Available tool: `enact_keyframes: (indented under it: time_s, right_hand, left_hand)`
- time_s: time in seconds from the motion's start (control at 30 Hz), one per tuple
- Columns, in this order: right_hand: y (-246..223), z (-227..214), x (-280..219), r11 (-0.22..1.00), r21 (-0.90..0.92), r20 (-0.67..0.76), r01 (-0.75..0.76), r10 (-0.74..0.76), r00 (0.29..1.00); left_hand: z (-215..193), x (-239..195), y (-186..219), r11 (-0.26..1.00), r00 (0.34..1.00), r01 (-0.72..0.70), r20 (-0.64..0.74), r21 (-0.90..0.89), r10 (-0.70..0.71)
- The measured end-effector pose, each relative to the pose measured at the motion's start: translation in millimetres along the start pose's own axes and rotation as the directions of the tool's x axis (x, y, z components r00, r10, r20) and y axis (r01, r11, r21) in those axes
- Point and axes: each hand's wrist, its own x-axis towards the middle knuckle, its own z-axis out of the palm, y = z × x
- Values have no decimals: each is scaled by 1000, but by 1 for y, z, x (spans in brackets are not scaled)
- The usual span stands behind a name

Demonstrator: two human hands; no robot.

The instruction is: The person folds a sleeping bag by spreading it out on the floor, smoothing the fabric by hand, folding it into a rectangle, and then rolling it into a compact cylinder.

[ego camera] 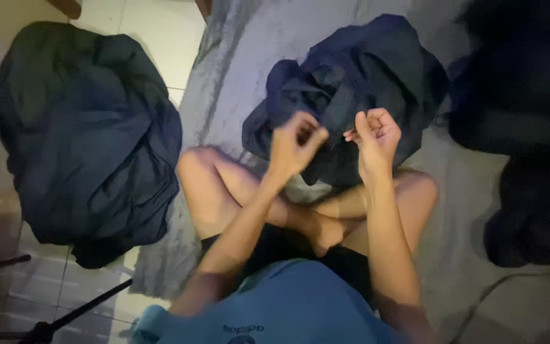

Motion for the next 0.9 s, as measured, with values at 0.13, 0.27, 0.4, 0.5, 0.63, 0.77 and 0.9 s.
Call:
enact_keyframes:
  time_s: [0.13, 0.27, 0.4, 0.5, 0.63, 0.77, 0.9]
  right_hand:
    - [-12, 33, -13, 998, -52, 45, 47, -45, 998]
    - [-17, 42, -49, 937, -336, -52, 96, -120, 991]
    - [6, 39, -66, 951, -309, 46, 31, -17, 999]
    - [3, 40, -55, 936, -324, -22, 139, -154, 988]
    - [2, 49, -34, 980, -176, -129, 96, -120, 984]
    - [7, 28, -5, 998, -37, -214, 56, -63, 975]
    - [7, 31, 4, 998, -16, -214, 56, -58, 975]
  left_hand:
    - [15, -12, -46, 998, 997, 40, 68, -48, -37]
    - [6, 1, -22, 976, 998, 65, 4, -207, -65]
    - [9, 7, -1, 986, 1000, -19, 17, -168, 22]
    - [5, 17, 4, 994, 997, -72, -11, -82, 72]
    - [4, 26, 19, 988, 983, -138, -128, -69, 129]
    - [-8, 13, 22, 976, 959, -217, -192, -19, 209]
    - [12, -22, -32, 993, 988, 120, 96, -23, -117]
